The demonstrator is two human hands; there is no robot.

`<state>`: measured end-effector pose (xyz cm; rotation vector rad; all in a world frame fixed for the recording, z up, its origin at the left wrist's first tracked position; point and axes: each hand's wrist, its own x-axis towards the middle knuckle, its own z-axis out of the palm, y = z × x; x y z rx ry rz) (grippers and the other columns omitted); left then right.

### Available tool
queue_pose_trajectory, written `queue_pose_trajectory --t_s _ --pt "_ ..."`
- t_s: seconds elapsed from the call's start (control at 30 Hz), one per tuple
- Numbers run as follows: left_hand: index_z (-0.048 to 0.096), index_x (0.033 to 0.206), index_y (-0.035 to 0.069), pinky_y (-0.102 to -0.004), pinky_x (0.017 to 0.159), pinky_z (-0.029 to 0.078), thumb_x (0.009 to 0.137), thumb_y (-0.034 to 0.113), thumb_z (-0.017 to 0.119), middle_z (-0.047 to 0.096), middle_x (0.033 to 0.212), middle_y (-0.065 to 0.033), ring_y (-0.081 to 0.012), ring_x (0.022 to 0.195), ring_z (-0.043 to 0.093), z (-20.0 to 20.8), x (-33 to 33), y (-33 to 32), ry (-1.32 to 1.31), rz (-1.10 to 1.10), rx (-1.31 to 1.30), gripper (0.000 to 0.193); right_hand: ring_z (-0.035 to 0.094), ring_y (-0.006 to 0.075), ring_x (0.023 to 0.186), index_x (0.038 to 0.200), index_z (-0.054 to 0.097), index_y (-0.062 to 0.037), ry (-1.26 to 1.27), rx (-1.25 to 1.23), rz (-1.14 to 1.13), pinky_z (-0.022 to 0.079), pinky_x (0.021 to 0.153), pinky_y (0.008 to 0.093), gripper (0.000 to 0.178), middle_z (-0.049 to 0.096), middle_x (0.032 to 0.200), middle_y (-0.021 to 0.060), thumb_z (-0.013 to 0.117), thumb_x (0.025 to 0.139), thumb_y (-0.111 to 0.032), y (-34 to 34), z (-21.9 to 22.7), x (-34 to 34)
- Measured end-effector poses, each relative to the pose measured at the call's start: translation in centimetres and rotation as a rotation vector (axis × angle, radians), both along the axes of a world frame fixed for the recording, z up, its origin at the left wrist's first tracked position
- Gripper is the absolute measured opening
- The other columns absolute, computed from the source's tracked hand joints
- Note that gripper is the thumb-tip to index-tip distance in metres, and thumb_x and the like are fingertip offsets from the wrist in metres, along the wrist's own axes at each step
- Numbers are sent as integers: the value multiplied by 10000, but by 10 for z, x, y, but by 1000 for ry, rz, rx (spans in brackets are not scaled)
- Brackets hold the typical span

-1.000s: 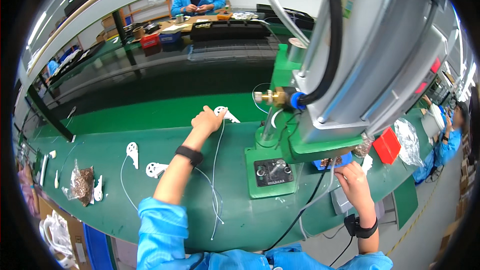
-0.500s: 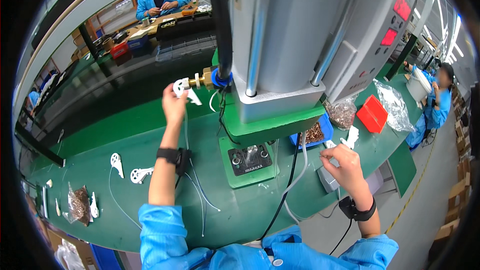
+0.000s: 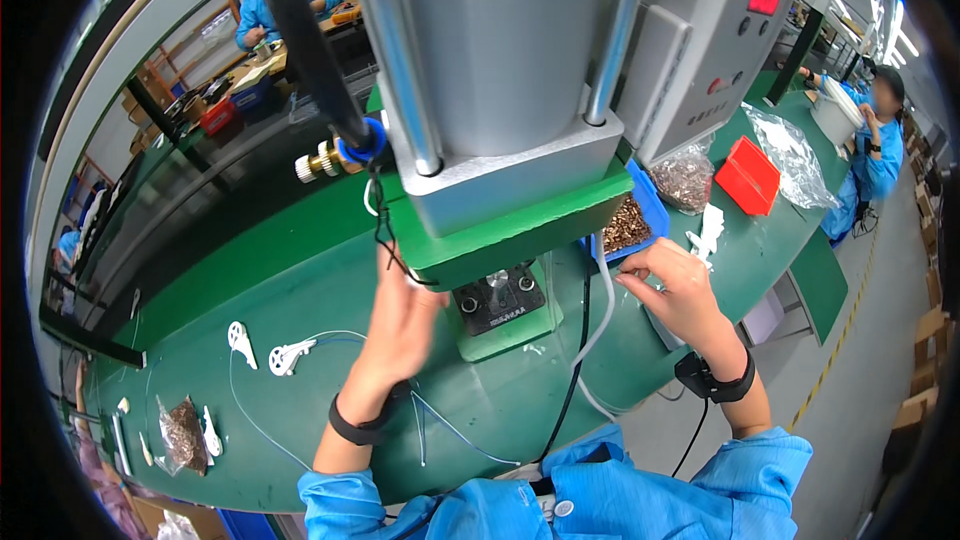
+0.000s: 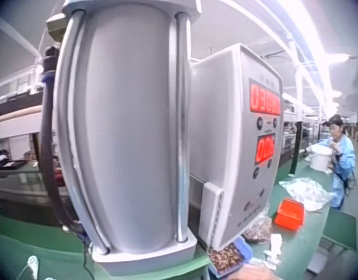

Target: Manually positioning a small plastic white component into an industrial heat-stamping machine and repeating the process for multiple units.

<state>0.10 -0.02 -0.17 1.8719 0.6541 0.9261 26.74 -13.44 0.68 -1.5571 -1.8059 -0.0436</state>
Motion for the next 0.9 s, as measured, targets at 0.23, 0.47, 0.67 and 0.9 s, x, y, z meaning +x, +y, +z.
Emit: queue_pose_trajectory --t_s 0.23,0.47,0.67,0.9 --pt "465 1064 -15 -362 729 429 855 198 543 565 998 -167 -291 830 557 3 32 -12 460 -27 537 308 557 207 653 807 602 -32 47 -89 -124 457 578 311 134 593 736 62 678 698 -18 -28 -3 20" --pt "577 1076 17 -294 770 483 611 159 790 647 957 -94 -208 853 628 13 33 -3 305 23 357 530 553 204 645 803 604 -35 23 -87 -104 454 567 305 128 587 721 63 673 698 -10 -27 -8 24" --pt "636 973 -12 -261 742 487 589 134 799 660 884 -96 -139 803 628 19 35 -11 316 62 168 442 560 180 634 790 620 -32 60 -22 -78 446 541 288 121 599 707 55 678 689 4 -16 -8 13" --pt "642 980 -19 -245 711 487 616 149 792 665 837 -67 -105 745 615 4 41 -15 161 140 199 428 553 204 641 805 616 -33 71 -53 -97 446 571 307 121 591 709 64 674 700 -12 -18 -5 16"
